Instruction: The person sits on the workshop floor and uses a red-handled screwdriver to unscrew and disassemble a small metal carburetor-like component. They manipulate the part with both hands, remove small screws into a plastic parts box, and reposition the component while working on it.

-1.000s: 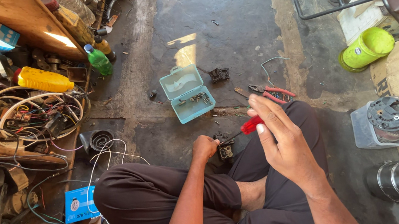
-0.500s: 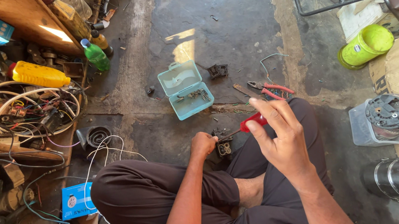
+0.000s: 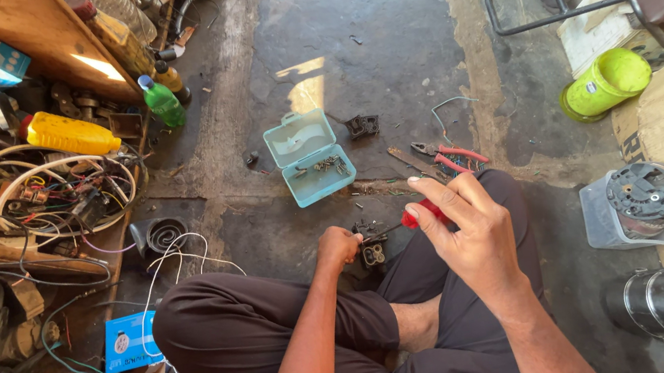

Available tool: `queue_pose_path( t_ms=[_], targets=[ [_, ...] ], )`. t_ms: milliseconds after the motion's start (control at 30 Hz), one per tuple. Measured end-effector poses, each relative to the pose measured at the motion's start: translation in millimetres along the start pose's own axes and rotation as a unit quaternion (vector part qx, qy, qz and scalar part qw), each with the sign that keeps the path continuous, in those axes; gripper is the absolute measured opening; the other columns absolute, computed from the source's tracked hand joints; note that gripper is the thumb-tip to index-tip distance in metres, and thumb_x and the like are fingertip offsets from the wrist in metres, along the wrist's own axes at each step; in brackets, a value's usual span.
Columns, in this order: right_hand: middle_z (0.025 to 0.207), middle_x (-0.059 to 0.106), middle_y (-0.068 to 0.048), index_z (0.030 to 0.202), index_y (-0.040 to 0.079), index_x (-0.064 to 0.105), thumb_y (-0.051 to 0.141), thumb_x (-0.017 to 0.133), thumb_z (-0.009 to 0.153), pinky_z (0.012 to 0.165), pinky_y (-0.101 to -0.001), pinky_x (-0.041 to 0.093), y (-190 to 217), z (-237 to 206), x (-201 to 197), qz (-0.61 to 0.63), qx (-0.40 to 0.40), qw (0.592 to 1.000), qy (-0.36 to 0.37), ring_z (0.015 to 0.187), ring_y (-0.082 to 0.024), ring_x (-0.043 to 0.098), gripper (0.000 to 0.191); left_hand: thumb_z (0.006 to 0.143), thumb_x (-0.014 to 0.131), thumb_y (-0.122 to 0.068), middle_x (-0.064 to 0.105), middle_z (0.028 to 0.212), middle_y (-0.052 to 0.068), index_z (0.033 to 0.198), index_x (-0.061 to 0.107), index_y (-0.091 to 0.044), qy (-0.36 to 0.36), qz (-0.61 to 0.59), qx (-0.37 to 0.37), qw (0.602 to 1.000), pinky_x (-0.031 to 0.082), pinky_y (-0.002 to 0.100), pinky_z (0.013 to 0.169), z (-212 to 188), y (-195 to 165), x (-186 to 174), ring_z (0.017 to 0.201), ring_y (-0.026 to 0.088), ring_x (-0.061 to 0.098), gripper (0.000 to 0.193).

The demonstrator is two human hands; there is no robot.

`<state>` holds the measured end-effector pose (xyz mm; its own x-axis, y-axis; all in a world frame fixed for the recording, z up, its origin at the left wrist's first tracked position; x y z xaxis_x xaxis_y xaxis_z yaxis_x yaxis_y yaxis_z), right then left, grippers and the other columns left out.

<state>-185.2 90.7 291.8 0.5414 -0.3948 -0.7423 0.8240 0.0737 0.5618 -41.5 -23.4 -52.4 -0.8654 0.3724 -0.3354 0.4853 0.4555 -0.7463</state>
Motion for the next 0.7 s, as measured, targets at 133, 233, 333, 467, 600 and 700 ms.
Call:
queue_pose_path(
  t_ms=[133, 233, 333, 467, 600, 700],
  targets=[
    [0.124, 0.066, -0.020, 0.127, 0.001, 0.062, 0.002, 0.065, 0.090, 0.088, -0.0392, 0.055, 14.4, 1.0, -13.2, 0.112, -0.183, 0.976, -0.044, 0.108, -0.032, 0.069, 0.037, 0.088, 0.080, -0.022, 0.071, 0.066, 0.008, 0.083, 0.077, 0.002, 0.001, -0.030, -0.007, 1.000, 0.048, 0.033, 0.046, -0.1, -1.4, 0.4, 0.048, 0.015, 0.061, 0.025],
    [0.124, 0.066, -0.015, 0.129, 0.006, 0.062, 0.004, 0.062, 0.096, 0.086, -0.0353, 0.056, 11.1, -1.5, -14.7, 0.171, -0.148, 0.974, -0.014, 0.103, -0.026, 0.071, 0.033, 0.089, 0.079, -0.022, 0.073, 0.070, 0.008, 0.086, 0.077, 0.003, 0.007, -0.034, -0.015, 0.999, 0.048, 0.032, 0.046, 0.0, -2.5, -0.6, 0.048, 0.015, 0.061, 0.024],
    [0.106, 0.073, -0.007, 0.122, 0.013, 0.073, 0.011, 0.072, 0.094, 0.077, -0.0321, 0.059, 1.0, -2.7, -7.8, 0.084, -0.071, 0.994, 0.005, 0.089, -0.022, 0.074, 0.028, 0.089, 0.078, -0.022, 0.074, 0.072, 0.008, 0.090, 0.078, 0.002, 0.015, -0.033, -0.021, 0.999, 0.048, 0.032, 0.046, -0.2, -4.1, -1.4, 0.049, 0.014, 0.061, 0.024],
    [0.093, 0.071, -0.007, 0.121, 0.016, 0.075, 0.020, 0.079, 0.091, 0.072, -0.0341, 0.057, -10.8, 0.3, -5.3, 0.013, 0.002, 0.999, 0.033, 0.077, -0.022, 0.072, 0.031, 0.091, 0.077, -0.022, 0.074, 0.075, 0.010, 0.094, 0.077, 0.004, 0.029, -0.055, -0.032, 0.998, 0.045, 0.033, 0.045, -0.9, -6.1, -1.9, 0.050, 0.015, 0.061, 0.026],
    [0.132, 0.064, -0.024, 0.133, 0.003, 0.058, 0.001, 0.062, 0.092, 0.092, -0.0397, 0.056, -6.5, -1.2, -18.8, 0.096, -0.179, 0.979, -0.028, 0.116, -0.038, 0.067, 0.041, 0.091, 0.076, -0.022, 0.076, 0.078, 0.010, 0.097, 0.078, 0.002, 0.024, -0.042, -0.033, 0.998, 0.051, 0.030, 0.048, -2.5, -6.9, -3.2, 0.054, 0.016, 0.066, 0.025],
    [0.136, 0.064, -0.019, 0.140, 0.005, 0.052, 0.002, 0.056, 0.099, 0.093, -0.0371, 0.058, -9.7, -0.9, -15.6, 0.204, -0.121, 0.970, 0.045, 0.109, -0.029, 0.074, 0.041, 0.092, 0.076, -0.023, 0.077, 0.078, 0.010, 0.097, 0.078, 0.003, 0.030, -0.038, -0.036, 0.998, 0.053, 0.030, 0.049, -2.8, -7.4, -4.3, 0.056, 0.016, 0.068, 0.026]
  ],
)
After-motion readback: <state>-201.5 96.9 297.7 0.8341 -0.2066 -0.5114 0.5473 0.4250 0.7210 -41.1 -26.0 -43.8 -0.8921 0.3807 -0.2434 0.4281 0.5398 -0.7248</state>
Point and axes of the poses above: each hand's wrist, its own z-axis towards the middle knuckle, its own x-axis out of the palm, y = z × x, the point moved 2 cm from there along z, towards the middle knuckle
